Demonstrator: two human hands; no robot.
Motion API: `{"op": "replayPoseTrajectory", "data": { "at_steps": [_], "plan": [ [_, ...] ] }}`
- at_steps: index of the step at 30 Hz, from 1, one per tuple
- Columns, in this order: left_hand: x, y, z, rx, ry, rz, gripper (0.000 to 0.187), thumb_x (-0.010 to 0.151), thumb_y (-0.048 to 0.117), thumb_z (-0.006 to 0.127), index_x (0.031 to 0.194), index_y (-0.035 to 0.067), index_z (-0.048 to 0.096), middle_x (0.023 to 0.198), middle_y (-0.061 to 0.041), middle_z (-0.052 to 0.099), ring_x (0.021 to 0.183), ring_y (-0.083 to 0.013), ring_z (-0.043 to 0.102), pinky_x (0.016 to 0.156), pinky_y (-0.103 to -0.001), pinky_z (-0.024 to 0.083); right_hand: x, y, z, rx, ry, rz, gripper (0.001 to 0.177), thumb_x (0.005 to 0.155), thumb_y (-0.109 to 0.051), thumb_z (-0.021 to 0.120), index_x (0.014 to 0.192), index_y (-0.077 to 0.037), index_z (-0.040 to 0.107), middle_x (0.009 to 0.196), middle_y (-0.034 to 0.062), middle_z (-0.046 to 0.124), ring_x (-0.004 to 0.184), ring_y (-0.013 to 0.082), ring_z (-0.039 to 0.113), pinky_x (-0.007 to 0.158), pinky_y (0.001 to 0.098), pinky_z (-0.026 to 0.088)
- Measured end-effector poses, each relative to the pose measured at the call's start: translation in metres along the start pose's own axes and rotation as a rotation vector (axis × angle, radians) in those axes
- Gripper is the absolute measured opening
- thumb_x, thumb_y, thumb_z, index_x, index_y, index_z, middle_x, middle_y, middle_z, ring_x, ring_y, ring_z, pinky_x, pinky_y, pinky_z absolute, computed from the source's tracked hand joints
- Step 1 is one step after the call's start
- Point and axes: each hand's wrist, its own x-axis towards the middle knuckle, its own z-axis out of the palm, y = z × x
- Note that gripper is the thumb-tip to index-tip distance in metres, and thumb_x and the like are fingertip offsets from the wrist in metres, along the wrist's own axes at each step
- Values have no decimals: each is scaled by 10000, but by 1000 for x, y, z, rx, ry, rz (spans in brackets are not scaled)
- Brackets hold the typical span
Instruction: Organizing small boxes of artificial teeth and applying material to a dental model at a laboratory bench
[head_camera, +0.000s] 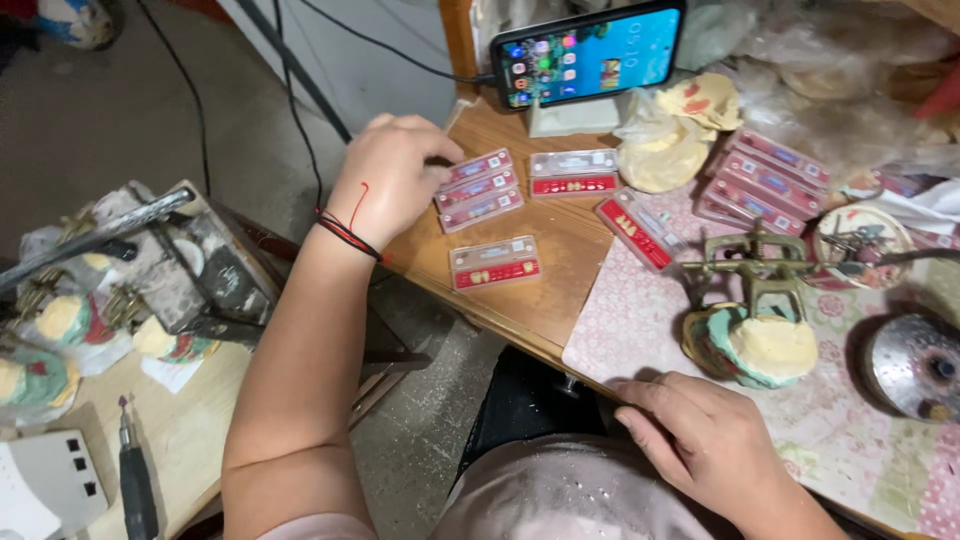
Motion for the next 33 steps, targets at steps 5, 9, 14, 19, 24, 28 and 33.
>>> {"op": "replayPoseTrajectory", "data": {
  "at_steps": [5,9,14,19,24,28,33],
  "plan": [
    [-15,-13,8,-82,-18,85,312,897,106,628,1120,218,815,1157,42,750,927,-287,594,844,-406,480,-1,0,3,0,-23,6,210,951,-270,664,1101,-132,716,972,3,772,838,167,752,738,297,585],
    [-26,-16,5,-89,-30,51,414,938,88,536,1215,256,793,1222,27,731,986,-286,577,859,-415,494,1,-2,2,-2,-18,36,209,946,-273,666,1097,-142,727,987,-5,780,801,153,752,721,284,582],
    [-34,-27,14,-127,36,73,375,899,106,648,1235,223,769,1187,-12,735,994,-304,601,871,-417,494,2,-4,3,-13,-24,43,210,945,-267,665,1105,-147,728,982,-10,775,787,144,748,704,278,572],
    [-43,-13,10,-190,126,-31,529,833,63,622,1343,199,644,1162,0,762,1055,-280,623,879,-422,489,2,-6,4,-25,-21,67,217,939,-266,673,1119,-161,735,905,-21,756,723,138,725,660,274,553],
    [-47,-5,8,-322,234,-67,623,826,-46,622,1409,156,530,1092,44,735,1008,-222,643,904,-375,544,4,-7,3,-25,-23,77,215,938,-269,671,1111,-161,738,943,-27,771,755,128,741,679,268,561],
    [-49,-5,11,-297,295,-32,629,805,-40,619,1398,155,538,1073,37,713,978,-246,600,882,-376,527,1,-5,5,-44,-34,85,225,934,-278,679,1121,-167,739,858,-17,732,699,149,710,639,284,544],
    [-49,-7,14,-240,365,35,603,818,-48,625,1388,129,550,1093,3,717,1032,-282,614,955,-416,489,2,-6,4,-30,-24,81,226,936,-271,675,1123,-164,741,900,-20,754,727,142,726,663,277,555]
  ]
}}
